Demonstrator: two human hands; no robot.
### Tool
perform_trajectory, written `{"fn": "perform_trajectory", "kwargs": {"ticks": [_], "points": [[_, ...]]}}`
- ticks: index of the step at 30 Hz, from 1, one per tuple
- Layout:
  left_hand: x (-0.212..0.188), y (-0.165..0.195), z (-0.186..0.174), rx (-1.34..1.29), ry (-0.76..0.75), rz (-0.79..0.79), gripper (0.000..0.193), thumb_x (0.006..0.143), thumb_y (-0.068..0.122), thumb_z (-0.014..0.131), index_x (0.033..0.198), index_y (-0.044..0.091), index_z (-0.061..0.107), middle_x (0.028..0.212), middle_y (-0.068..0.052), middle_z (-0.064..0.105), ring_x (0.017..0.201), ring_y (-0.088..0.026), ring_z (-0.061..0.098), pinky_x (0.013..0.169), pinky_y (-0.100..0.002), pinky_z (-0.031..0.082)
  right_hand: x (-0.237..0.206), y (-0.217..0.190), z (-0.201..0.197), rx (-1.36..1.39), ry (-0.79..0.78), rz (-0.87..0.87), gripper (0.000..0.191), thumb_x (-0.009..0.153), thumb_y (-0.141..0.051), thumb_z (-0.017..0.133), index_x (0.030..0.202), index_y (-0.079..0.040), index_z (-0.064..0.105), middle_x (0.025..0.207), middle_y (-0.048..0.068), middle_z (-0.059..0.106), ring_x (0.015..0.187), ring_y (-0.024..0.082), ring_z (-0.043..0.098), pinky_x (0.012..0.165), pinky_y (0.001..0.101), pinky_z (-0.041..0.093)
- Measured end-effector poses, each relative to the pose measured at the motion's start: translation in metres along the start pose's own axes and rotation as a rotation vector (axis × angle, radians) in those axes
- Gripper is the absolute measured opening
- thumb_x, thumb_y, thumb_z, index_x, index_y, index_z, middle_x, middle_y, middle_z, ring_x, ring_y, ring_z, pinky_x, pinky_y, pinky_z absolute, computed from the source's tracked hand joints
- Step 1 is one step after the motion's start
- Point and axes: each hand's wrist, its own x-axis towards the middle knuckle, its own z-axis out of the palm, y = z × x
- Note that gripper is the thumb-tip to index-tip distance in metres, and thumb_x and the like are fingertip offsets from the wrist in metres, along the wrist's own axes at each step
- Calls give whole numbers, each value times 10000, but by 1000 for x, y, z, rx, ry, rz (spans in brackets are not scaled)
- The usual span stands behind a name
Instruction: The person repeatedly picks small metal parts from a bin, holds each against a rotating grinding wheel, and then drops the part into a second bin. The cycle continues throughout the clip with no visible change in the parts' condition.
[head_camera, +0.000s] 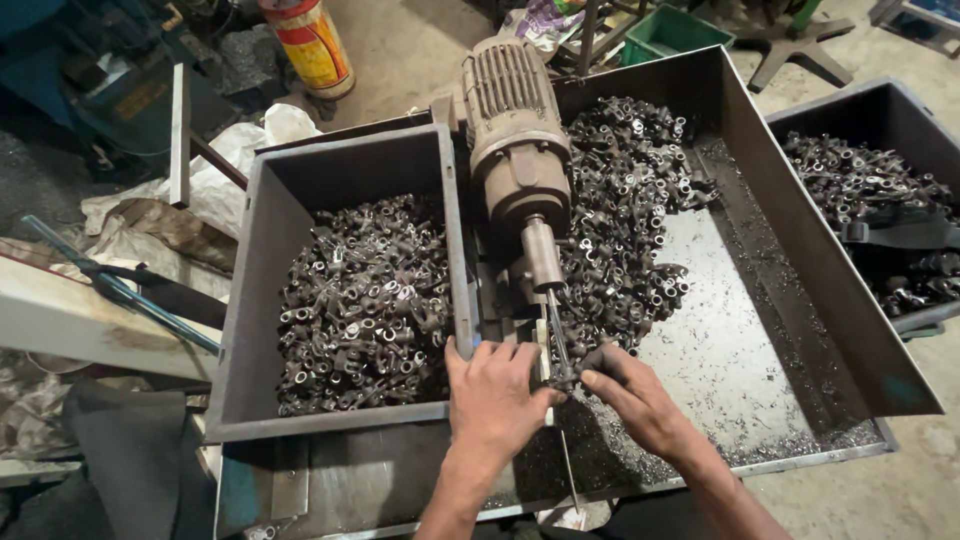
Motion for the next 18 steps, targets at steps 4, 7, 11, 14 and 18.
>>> {"fn": "perform_trajectory", "kwargs": {"ticks": [4, 7, 11, 14, 18], "points": [[0, 4, -1, 40, 2, -14, 456, 708, 427, 855, 1024, 130, 716, 976, -41, 723, 1029, -269, 648, 1087, -725, 280, 0, -9, 0, -177, 53, -40, 349, 1003, -368, 566, 913, -30, 561, 746, 80, 535, 708, 188, 545, 671, 351, 475], [-1, 4, 3, 20, 48, -5, 458, 716, 401, 853, 1055, 124, 715, 975, -48, 725, 1004, -270, 649, 1060, -725, 290, -1, -17, 1, -216, -2, 127, 361, 1031, -380, 512, 928, -42, 585, 754, 102, 579, 711, 234, 556, 659, 386, 495], [-6, 2, 12, 41, 147, 35, 417, 723, 377, 854, 1030, 130, 716, 931, -46, 729, 979, -275, 664, 1034, -712, 325, -6, -23, 4, -230, 105, 12, 302, 991, -342, 544, 1024, -50, 614, 768, 106, 635, 690, 224, 621, 667, 380, 512], [-7, 2, 16, 64, 171, 22, 419, 724, 369, 858, 1029, 124, 710, 910, -52, 724, 925, -273, 684, 1013, -697, 349, -6, -22, 7, -224, 164, -38, 300, 984, -328, 563, 1012, -39, 639, 772, 116, 627, 673, 223, 610, 635, 379, 505], [-6, 5, 18, 55, 211, 12, 403, 707, 360, 867, 990, 126, 701, 863, -53, 720, 854, -271, 703, 995, -667, 368, -1, -12, 11, -204, 176, 86, 385, 993, -381, 568, 911, -21, 677, 677, 104, 580, 617, 200, 537, 576, 370, 449]]}}
